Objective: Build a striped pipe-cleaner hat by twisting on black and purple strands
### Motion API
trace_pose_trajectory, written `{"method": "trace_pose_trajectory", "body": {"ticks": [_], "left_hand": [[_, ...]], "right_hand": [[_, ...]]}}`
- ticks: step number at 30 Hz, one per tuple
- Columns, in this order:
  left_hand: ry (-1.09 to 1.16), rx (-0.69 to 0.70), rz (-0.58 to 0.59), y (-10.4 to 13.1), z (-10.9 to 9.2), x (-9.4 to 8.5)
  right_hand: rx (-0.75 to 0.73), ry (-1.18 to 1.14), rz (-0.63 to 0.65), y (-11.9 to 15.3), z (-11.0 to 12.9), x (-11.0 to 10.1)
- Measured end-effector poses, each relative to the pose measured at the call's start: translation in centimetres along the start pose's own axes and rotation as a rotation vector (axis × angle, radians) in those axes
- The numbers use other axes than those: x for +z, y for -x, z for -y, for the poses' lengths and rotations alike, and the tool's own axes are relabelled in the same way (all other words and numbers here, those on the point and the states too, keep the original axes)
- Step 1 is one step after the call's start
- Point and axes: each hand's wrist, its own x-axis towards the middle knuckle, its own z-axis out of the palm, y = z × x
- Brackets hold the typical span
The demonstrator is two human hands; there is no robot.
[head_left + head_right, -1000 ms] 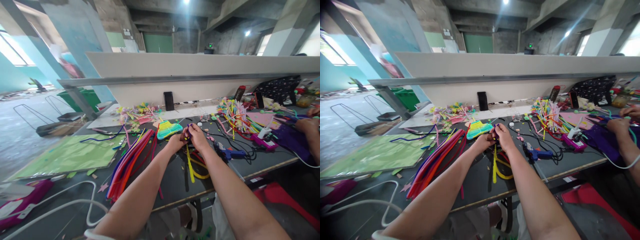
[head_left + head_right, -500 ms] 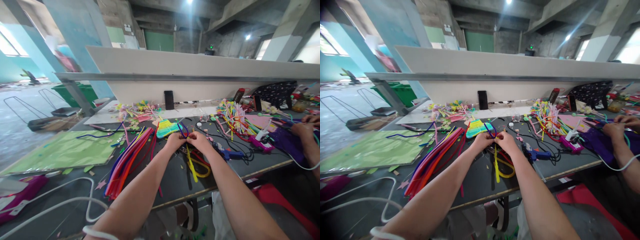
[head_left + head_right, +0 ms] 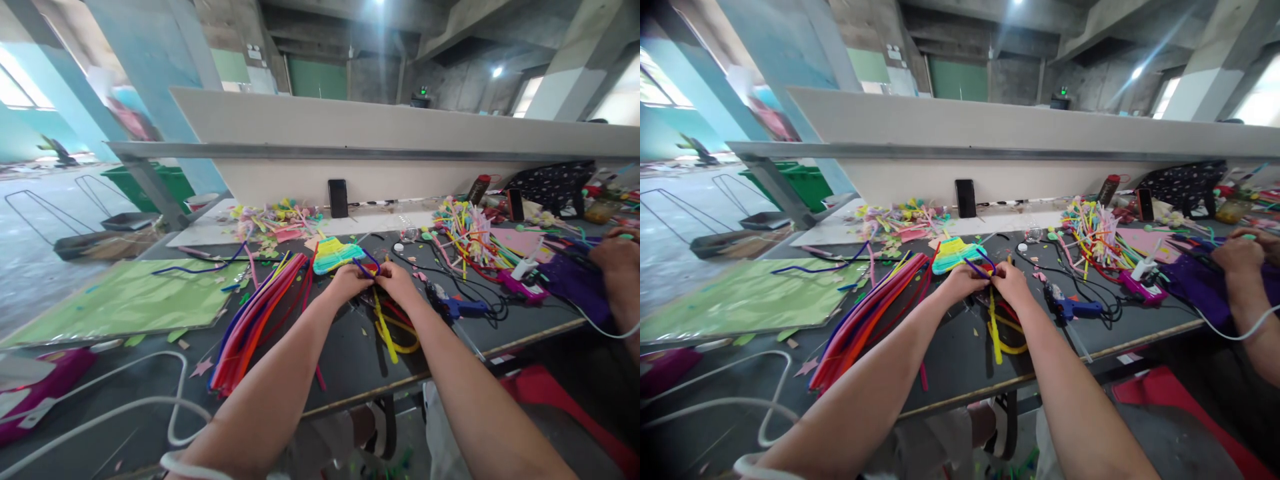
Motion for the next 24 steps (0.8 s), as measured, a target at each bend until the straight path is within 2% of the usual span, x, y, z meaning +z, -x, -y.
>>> {"method": "trace_pose_trajectory", "body": {"ticks": [3, 7, 16, 19, 24], "left_hand": [[0.076, -0.071, -0.015, 0.1, -0.2, 0.2], [0.07, -0.111, -0.085, 0.1, -0.9, 0.8], [-0.008, -0.156, -0.125, -0.3, -1.2, 1.5], [-0.049, -0.136, -0.139, -0.3, -1.1, 1.5], [-0.133, -0.021, -0.182, -0.2, -1.2, 1.3]], "right_hand": [[-0.013, 0.036, 0.006, 0.1, -0.1, -0.7], [-0.02, 0.105, -0.011, 0.3, -0.5, -1.3], [0.002, 0.289, -0.071, 0.5, -0.8, -0.4], [0.002, 0.34, -0.071, 0.6, -0.5, -0.1], [-0.004, 0.406, -0.068, 0.9, -0.4, 0.3]]}}
